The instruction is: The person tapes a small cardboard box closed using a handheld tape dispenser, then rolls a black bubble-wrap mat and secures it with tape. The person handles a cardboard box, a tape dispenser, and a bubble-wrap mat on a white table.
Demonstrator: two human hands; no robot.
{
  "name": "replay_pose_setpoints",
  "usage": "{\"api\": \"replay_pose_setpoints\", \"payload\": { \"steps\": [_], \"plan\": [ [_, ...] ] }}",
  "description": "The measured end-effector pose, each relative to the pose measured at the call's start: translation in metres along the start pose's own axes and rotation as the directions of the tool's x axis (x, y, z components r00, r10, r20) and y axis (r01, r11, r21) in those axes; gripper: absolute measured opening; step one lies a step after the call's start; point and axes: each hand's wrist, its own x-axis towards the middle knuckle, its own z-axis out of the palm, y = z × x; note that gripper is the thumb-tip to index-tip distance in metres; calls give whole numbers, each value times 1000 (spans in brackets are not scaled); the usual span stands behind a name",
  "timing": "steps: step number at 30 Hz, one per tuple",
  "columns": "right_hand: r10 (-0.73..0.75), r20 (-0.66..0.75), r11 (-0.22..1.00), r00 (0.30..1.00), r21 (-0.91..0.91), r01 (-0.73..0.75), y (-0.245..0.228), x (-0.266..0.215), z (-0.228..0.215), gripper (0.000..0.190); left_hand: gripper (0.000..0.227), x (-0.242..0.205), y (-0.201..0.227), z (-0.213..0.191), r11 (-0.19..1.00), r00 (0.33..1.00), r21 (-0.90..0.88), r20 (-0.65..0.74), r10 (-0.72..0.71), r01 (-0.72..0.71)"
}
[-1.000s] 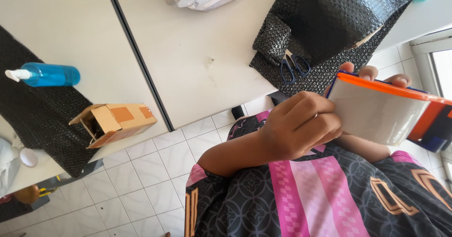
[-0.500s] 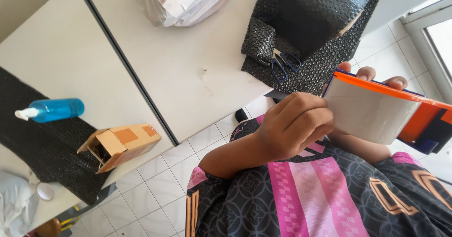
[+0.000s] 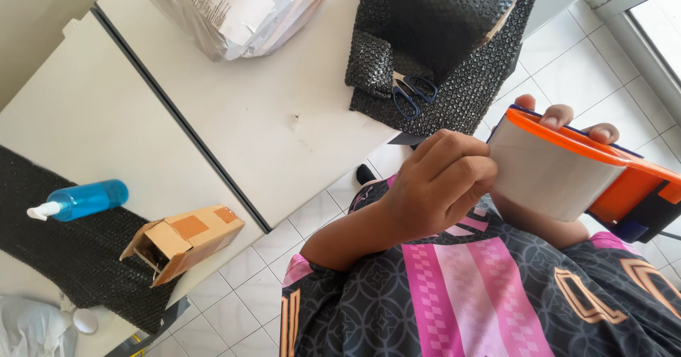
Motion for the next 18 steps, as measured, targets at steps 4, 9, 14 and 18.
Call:
{"api": "replay_pose_setpoints", "payload": {
  "steps": [4, 9, 14, 18],
  "plan": [
    [-81, 23, 996, 996, -24, 82, 6, 14, 3, 20, 21, 7, -1, 2, 1000, 1000, -13, 10, 7, -6],
    [-188, 112, 981, 976, -17, 191, 17, 27, -29, 40, 19, 11, -6, 7, 997, 1000, -67, 10, -24, 25],
    [-160, 70, 986, 985, 45, 158, 20, 32, -34, 35, 26, 18, -10, 9, 994, 998, -88, 3, -70, 70],
    [-122, 31, 990, 992, 72, 119, 20, 26, -53, 32, 22, 28, -15, 7, 991, 994, -78, -5, -105, 104]
  ]
}}
